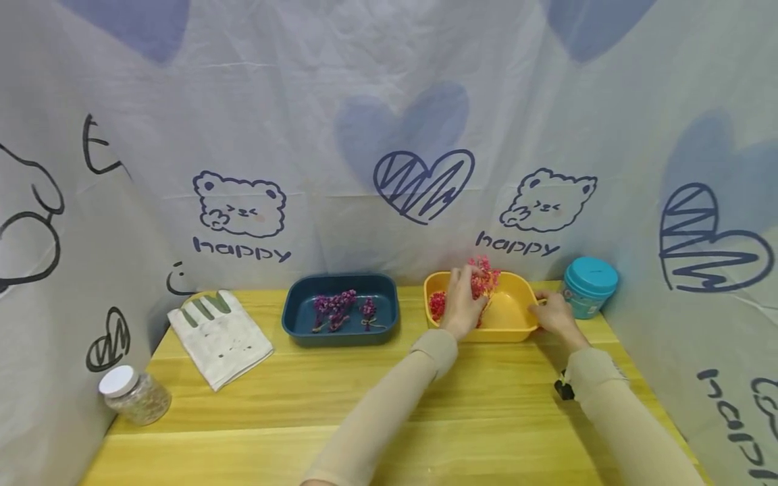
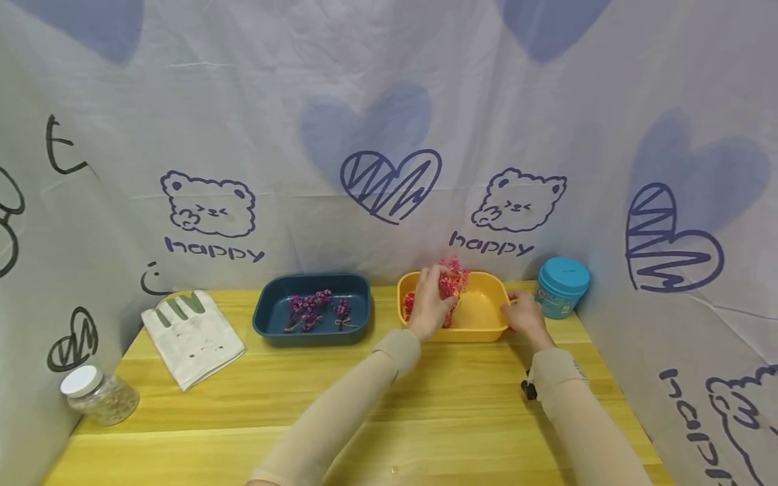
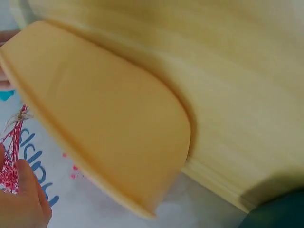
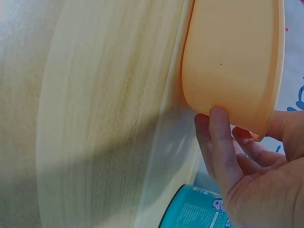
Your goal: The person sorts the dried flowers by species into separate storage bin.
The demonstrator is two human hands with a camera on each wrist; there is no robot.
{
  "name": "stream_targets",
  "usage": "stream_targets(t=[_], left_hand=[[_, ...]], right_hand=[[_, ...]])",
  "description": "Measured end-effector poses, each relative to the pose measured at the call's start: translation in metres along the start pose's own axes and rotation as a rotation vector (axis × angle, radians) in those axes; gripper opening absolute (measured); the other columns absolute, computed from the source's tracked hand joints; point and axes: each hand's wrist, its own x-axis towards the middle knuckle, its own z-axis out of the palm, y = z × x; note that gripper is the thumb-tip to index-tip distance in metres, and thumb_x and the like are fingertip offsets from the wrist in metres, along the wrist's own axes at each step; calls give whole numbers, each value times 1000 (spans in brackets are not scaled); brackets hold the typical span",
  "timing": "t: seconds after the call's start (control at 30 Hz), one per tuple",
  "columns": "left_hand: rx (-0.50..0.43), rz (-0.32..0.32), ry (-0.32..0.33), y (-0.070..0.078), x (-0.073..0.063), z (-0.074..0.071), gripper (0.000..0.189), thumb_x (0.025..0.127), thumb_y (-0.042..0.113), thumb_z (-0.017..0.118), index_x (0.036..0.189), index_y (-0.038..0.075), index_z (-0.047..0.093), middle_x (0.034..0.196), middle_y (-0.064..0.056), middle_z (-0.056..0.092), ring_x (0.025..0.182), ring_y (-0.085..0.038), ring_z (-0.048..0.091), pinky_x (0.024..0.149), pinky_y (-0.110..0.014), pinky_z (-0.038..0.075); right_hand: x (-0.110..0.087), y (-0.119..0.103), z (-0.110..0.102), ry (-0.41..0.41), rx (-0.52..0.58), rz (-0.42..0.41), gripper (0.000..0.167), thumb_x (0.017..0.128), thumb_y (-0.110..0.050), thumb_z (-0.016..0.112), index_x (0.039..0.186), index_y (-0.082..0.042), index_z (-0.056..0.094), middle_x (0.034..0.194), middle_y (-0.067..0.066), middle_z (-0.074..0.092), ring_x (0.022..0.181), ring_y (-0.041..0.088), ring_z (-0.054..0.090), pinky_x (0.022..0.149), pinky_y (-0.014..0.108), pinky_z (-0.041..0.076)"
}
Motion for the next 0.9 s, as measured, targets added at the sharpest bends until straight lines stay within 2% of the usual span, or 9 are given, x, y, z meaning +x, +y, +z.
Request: stream_targets(t=[0.13,0.27,0.37,0.5,0.67,0.73,0.9], left_hand=[[7,11,0,-5,-1,5,46,89,-4,79,126,15,58,129,-8,56,116,-21,60,104,-33,55],[56,24,-9,-9,-2,7,45,89,-1,80,126,14,59,132,-8,59,121,-24,64,106,-35,56],[78,9,-39,-12,-3,9,46,91,3,81,129,16,59,133,-7,59,122,-24,64,107,-34,56],[44,-9,-87,-14,-5,11,51,91,1,79,136,16,57,139,-9,58,122,-25,65,105,-32,57],[-39,-29,-123,-15,-6,9,54,93,-2,75,140,15,55,146,-11,58,124,-32,69,97,-29,60],[-56,-28,-113,-15,-7,8,50,95,-2,73,140,13,55,146,-12,58,124,-33,69,95,-28,61],[-95,-41,-47,-17,-8,3,37,102,5,66,138,10,58,141,-9,62,120,-26,69,98,-30,60]], right_hand=[[1,-1,2,2,12,-3,46,102,-8,55,142,14,50,126,34,59,90,28,69,64,29,64],[3,-2,3,7,15,-8,44,102,-7,56,141,14,51,125,35,59,88,28,70,63,30,64],[4,-2,5,3,17,-9,44,102,-7,55,140,14,51,125,35,60,86,26,70,63,29,64],[6,-3,7,-8,27,-1,44,103,-8,55,141,13,50,122,33,61,83,23,70,64,29,64],[6,-5,8,-2,14,-15,43,103,-7,55,140,14,51,119,32,62,86,28,72,64,28,64],[6,-6,8,5,-1,-19,42,103,-7,56,139,15,51,121,34,62,90,31,72,65,28,64],[8,-4,8,20,-35,-33,41,102,-8,56,137,14,54,128,35,61,98,34,69,72,28,64]])
